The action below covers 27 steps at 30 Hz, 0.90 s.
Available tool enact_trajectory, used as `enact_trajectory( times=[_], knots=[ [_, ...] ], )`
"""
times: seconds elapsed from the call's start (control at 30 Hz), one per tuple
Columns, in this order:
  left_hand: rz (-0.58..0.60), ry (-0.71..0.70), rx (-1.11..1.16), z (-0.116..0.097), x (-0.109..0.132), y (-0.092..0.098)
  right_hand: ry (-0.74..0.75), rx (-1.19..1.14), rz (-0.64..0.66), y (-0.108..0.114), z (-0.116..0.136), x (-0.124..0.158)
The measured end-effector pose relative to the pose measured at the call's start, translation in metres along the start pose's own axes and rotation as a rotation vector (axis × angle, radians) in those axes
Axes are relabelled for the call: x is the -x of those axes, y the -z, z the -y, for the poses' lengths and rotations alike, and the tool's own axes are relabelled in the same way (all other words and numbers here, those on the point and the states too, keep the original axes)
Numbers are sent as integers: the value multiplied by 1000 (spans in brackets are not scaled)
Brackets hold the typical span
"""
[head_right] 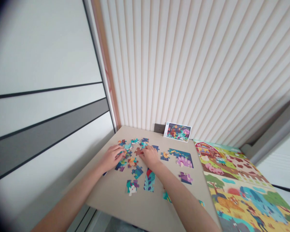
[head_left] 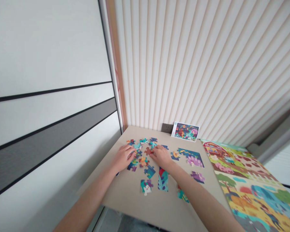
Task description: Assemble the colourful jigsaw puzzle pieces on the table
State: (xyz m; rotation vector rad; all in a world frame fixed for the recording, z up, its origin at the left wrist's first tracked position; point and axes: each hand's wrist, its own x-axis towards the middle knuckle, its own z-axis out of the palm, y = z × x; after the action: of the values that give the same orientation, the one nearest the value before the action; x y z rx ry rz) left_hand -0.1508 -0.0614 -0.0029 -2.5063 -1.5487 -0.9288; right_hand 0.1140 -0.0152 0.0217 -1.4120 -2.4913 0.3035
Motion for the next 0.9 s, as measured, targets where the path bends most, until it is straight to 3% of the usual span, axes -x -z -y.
enact_trajectory(
  times=[0.3,0.57,0.67,0.9],
  knots=[
    [3,-17,36,7,1,-3,65,-13,-35,-4,0,-2],
    [-11,-47,49,7,1,-5,198,-75,-57,23,-19,17],
    [-9,-61,58,7,1,-4,215,-62,-50,33,-35,35],
    [35,-61,60,1,-1,-1,-15,32,-97,56,-109,80]
  ],
)
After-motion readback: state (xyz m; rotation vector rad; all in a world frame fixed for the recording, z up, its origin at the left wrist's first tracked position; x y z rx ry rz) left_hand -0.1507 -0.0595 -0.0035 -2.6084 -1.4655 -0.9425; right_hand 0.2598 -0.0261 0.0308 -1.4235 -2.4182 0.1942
